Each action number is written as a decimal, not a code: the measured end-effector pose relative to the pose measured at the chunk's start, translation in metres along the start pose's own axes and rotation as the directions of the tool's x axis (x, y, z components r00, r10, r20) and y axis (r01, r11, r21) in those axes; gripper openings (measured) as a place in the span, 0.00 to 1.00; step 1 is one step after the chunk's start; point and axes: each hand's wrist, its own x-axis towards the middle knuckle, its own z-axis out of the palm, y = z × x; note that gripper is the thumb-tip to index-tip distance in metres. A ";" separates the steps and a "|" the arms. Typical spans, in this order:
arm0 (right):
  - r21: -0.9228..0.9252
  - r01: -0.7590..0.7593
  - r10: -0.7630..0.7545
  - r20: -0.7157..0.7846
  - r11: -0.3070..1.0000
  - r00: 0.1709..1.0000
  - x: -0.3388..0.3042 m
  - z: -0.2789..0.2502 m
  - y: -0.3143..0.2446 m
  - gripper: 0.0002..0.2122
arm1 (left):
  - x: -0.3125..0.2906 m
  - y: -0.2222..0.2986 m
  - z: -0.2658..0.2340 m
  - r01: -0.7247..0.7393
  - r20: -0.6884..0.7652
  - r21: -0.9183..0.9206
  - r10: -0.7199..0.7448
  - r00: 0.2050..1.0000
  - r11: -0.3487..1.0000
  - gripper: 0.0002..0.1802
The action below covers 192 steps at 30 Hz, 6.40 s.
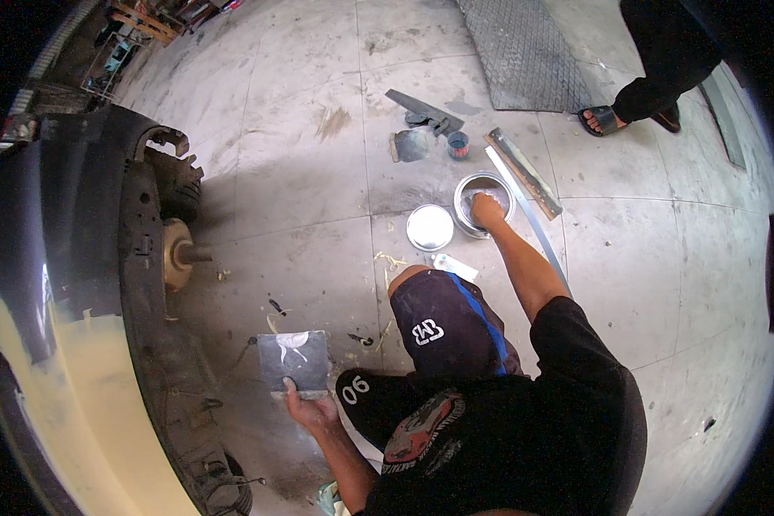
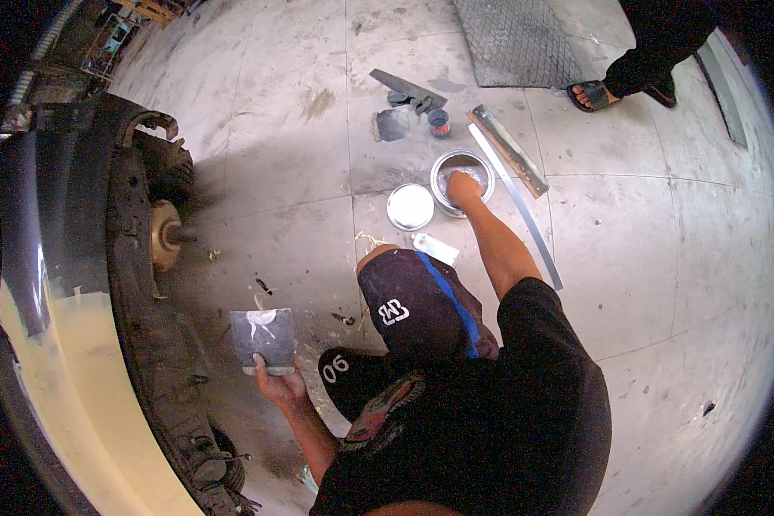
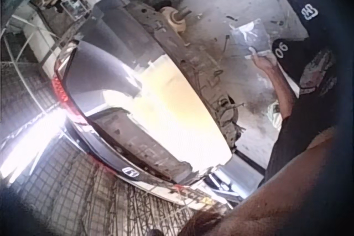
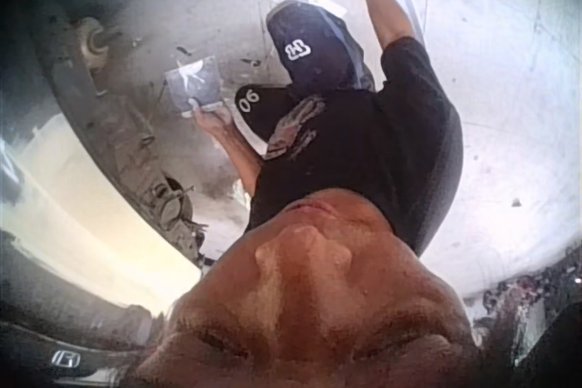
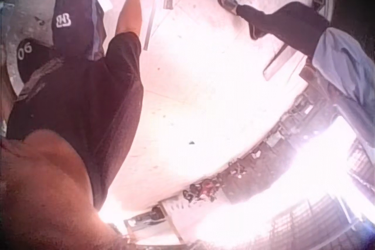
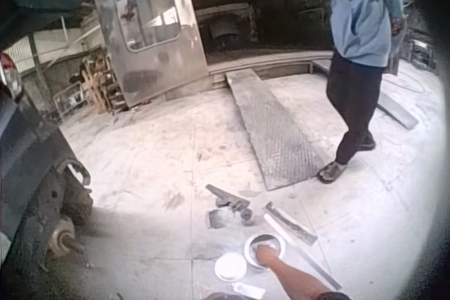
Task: The person applies a yellowish body filler to the rear bumper of a car using a putty knife. They spread the material evenly across the surface, occasionally pausing to reload the tool from a container.
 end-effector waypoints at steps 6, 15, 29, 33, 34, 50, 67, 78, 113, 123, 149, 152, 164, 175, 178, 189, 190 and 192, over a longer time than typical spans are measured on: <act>0.037 0.012 -0.010 -0.046 0.999 0.999 -0.001 -0.032 -0.002 0.14 | 0.007 -0.010 -0.004 -0.021 0.081 -0.093 0.029 0.996 0.995 0.23; 0.001 0.192 -0.187 -0.219 0.981 0.958 -0.036 -0.078 0.006 0.14 | 0.017 -0.027 -0.015 0.024 0.058 -0.050 -0.021 0.998 0.998 0.22; 0.651 0.751 -0.822 -0.367 0.107 0.435 -0.285 -0.191 -0.159 0.10 | 0.018 -0.022 0.062 0.363 0.478 -0.451 -0.123 0.870 0.815 0.21; 0.463 0.885 -0.885 -0.427 -0.037 0.186 -0.318 -0.167 -0.180 0.11 | 0.000 0.002 0.085 0.379 0.574 -0.524 -0.014 0.819 0.763 0.20; 0.377 0.924 -0.906 -0.411 -0.063 0.106 -0.326 -0.165 -0.185 0.12 | -0.004 0.009 0.088 0.376 0.589 -0.538 0.017 0.808 0.754 0.20; 0.397 0.917 -0.872 -0.442 0.020 0.211 -0.355 -0.155 -0.188 0.15 | -0.040 0.084 0.054 -0.262 0.321 -0.530 0.476 0.818 0.807 0.19; 0.845 0.492 -0.861 -0.397 -0.208 0.317 -0.385 -0.118 -0.222 0.13 | -0.038 0.048 0.038 -0.572 0.445 0.082 0.484 0.754 0.816 0.17; 0.057 0.973 -0.955 -0.210 -0.224 -0.208 -0.373 -0.122 -0.207 0.25 | -0.048 0.054 0.026 -0.165 0.311 -0.421 0.313 0.897 0.892 0.21; 0.434 0.889 -0.825 -0.549 -0.144 0.134 -0.383 -0.088 -0.209 0.17 | -0.045 0.055 0.059 0.071 0.039 -0.541 -0.060 0.997 0.838 0.14; 0.912 0.391 -0.725 -0.186 0.124 0.663 -0.333 -0.094 -0.288 0.14 | -0.045 0.034 0.049 0.219 0.412 -0.400 -0.039 0.910 0.890 0.19; 0.994 0.110 -0.796 -0.085 -0.024 0.600 -0.385 -0.080 -0.243 0.11 | -0.026 0.046 0.040 -0.653 0.255 -0.027 0.636 0.728 0.757 0.19; 0.985 0.165 -0.820 -0.134 -0.050 0.557 -0.382 -0.083 -0.249 0.12 | -0.032 0.062 0.033 -0.725 0.497 0.183 0.573 0.651 0.665 0.22; -0.058 0.905 -0.901 -0.087 -0.421 -0.425 -0.382 -0.108 -0.232 0.20 | -0.028 0.059 0.005 0.077 0.292 -0.423 0.055 0.955 0.903 0.17; -0.320 0.939 -0.990 0.104 -0.124 -0.095 -0.324 -0.109 -0.198 0.23 | -0.034 0.040 -0.001 -0.133 0.017 -0.303 0.145 0.989 0.944 0.20; 0.189 0.973 -0.969 -0.230 -0.132 -0.087 -0.334 -0.093 -0.199 0.26 | -0.037 0.044 -0.001 -0.030 0.132 -0.220 0.060 0.989 0.975 0.19; 0.586 0.516 -0.376 -0.353 0.625 0.856 -0.192 -0.044 -0.011 0.10 | 0.003 0.051 -0.019 -0.198 0.127 -0.085 0.208 0.970 0.976 0.18; 0.642 0.518 -0.351 -0.381 0.565 0.856 -0.177 -0.033 0.021 0.08 | 0.006 0.046 -0.018 -0.185 0.086 -0.057 0.190 0.978 0.981 0.19; 0.483 0.438 -0.347 -0.269 0.758 0.898 -0.167 -0.015 0.060 0.08 | 0.002 0.029 -0.015 -0.179 -0.002 -0.016 0.178 0.984 0.984 0.20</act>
